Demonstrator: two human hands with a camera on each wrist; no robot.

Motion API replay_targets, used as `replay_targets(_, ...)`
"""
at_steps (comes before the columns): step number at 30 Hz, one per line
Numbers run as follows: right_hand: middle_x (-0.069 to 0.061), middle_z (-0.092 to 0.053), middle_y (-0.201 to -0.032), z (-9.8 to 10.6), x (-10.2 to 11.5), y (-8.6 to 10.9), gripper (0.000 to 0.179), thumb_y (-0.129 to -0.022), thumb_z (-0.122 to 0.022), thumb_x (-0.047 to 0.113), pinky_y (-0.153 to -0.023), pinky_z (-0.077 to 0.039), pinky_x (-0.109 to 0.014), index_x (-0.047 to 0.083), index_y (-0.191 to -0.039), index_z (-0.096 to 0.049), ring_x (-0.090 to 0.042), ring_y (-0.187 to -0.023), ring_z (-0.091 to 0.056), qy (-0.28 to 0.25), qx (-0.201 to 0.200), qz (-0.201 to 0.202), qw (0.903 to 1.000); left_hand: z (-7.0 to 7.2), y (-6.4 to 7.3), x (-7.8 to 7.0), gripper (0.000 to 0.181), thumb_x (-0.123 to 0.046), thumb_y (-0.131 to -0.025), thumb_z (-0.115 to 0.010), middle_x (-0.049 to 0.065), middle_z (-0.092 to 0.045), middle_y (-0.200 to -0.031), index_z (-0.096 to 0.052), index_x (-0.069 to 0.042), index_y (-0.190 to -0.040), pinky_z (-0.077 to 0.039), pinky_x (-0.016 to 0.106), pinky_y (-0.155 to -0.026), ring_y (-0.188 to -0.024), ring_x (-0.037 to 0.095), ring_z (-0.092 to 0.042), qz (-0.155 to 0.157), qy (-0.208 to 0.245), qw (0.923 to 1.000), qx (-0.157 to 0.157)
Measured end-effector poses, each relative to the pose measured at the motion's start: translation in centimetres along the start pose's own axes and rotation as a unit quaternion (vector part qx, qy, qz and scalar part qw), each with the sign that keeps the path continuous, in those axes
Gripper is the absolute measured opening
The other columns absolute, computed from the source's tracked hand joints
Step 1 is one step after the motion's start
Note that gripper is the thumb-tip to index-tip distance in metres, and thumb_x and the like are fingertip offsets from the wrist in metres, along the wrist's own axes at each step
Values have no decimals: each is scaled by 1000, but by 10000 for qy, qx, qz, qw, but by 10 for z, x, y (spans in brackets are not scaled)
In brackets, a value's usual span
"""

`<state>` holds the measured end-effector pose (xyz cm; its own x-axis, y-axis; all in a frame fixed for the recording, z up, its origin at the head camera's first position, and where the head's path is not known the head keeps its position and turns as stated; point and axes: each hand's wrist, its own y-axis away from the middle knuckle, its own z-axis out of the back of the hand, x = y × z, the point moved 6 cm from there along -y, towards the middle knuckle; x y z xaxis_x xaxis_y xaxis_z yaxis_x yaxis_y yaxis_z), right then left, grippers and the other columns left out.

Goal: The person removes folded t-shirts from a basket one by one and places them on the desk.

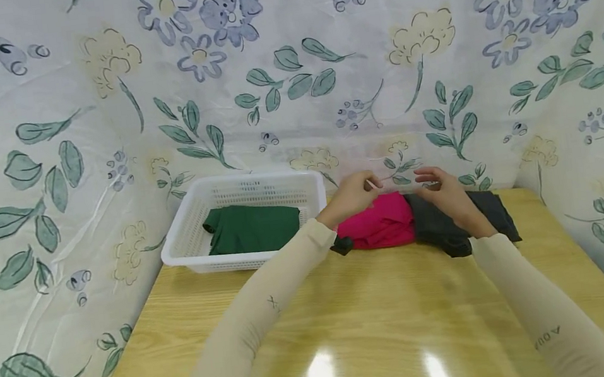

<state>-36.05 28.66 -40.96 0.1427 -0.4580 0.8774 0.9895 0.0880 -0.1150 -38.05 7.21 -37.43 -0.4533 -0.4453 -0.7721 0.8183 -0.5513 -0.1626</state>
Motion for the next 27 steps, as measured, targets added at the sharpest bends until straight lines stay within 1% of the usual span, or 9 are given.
replay_targets(6, -26, -44, -152, -35, 15, -10, 55, -106, -58, 13, -106, -41, -59, 4, -157, -37, -44, -125, -51, -231, 372, 53, 9990, 35, 26, 24, 14, -9, -104, -57, 9, -69, -93, -66, -4, -115, -56, 30, -65, -73, 19, -69, 143, 30, 9998, -113)
replay_targets(9, -24, -47, -150, -53, 31, -15, 55, -106, -60, 13, -105, -42, -60, 6, -156, -39, -42, -124, -52, -282, 523, 175, 9981, 56, 37, 36, 15, -10, -105, -57, 9, -69, -95, -67, -5, -115, -55, 30, -64, -73, 20, -69, 279, 21, 9994, -209)
replay_targets(12, -22, -50, -148, -71, 51, -19, 54, -104, -62, 14, -105, -42, -61, 9, -154, -42, -41, -124, -54, -365, 641, 289, 9969, 77, 48, 46, 16, -11, -106, -57, 14, -68, -98, -67, -4, -117, -55, 31, -64, -73, 22, -69, 432, -1, 9987, -285)
replay_targets(14, -21, -51, -146, -82, 58, -23, 53, -104, -64, 16, -106, -42, -60, 10, -153, -43, -41, -123, -55, -448, 745, 358, 9956, 87, 54, 52, 18, -11, -106, -56, 18, -68, -103, -66, -2, -118, -55, 32, -65, -74, 23, -69, 503, 11, 9983, -280)
replay_targets(16, -21, -51, -146, -93, 64, -25, 53, -104, -64, 17, -105, -43, -61, 10, -152, -44, -40, -124, -55, -497, 863, 387, 9943, 95, 59, 57, 20, -10, -106, -55, 20, -67, -104, -65, 0, -119, -57, 36, -68, -74, 24, -68, 557, 57, 9980, -287)
replay_targets(18, -20, -52, -145, -106, 66, -28, 53, -103, -65, 19, -105, -44, -59, 10, -152, -45, -39, -123, -57, -566, 974, 488, 9924, 103, 65, 63, 21, -10, -106, -55, 19, -67, -103, -65, 1, -120, -58, 41, -72, -74, 25, -68, 629, 96, 9976, -278)
replay_targets(22, -22, -52, -146, -132, 78, -26, 54, -103, -66, 18, -103, -47, -58, 8, -151, -45, -37, -122, -58, -668, 1126, 610, 9895, 118, 80, 74, 18, -11, -107, -55, 14, -66, -99, -65, -2, -118, -56, 56, -81, -83, 37, -68, 783, 206, 9962, -323)
replay_targets(25, -22, -53, -144, -149, 87, -26, 54, -102, -68, 18, -101, -48, -60, 7, -150, -46, -37, -120, -59, -727, 1208, 775, 9870, 130, 93, 82, 18, -12, -107, -55, 14, -66, -100, -65, -3, -118, -56, 56, -83, -87, 39, -68, 891, 243, 9950, -387)
replay_targets(27, -21, -55, -143, -159, 94, -27, 54, -101, -68, 18, -99, -50, -59, 8, -150, -47, -36, -118, -60, -684, 1258, 900, 9856, 138, 102, 87, 18, -13, -106, -56, 14, -66, -101, -65, -3, -119, -57, 51, -79, -85, 36, -68, 946, 194, 9944, -439)
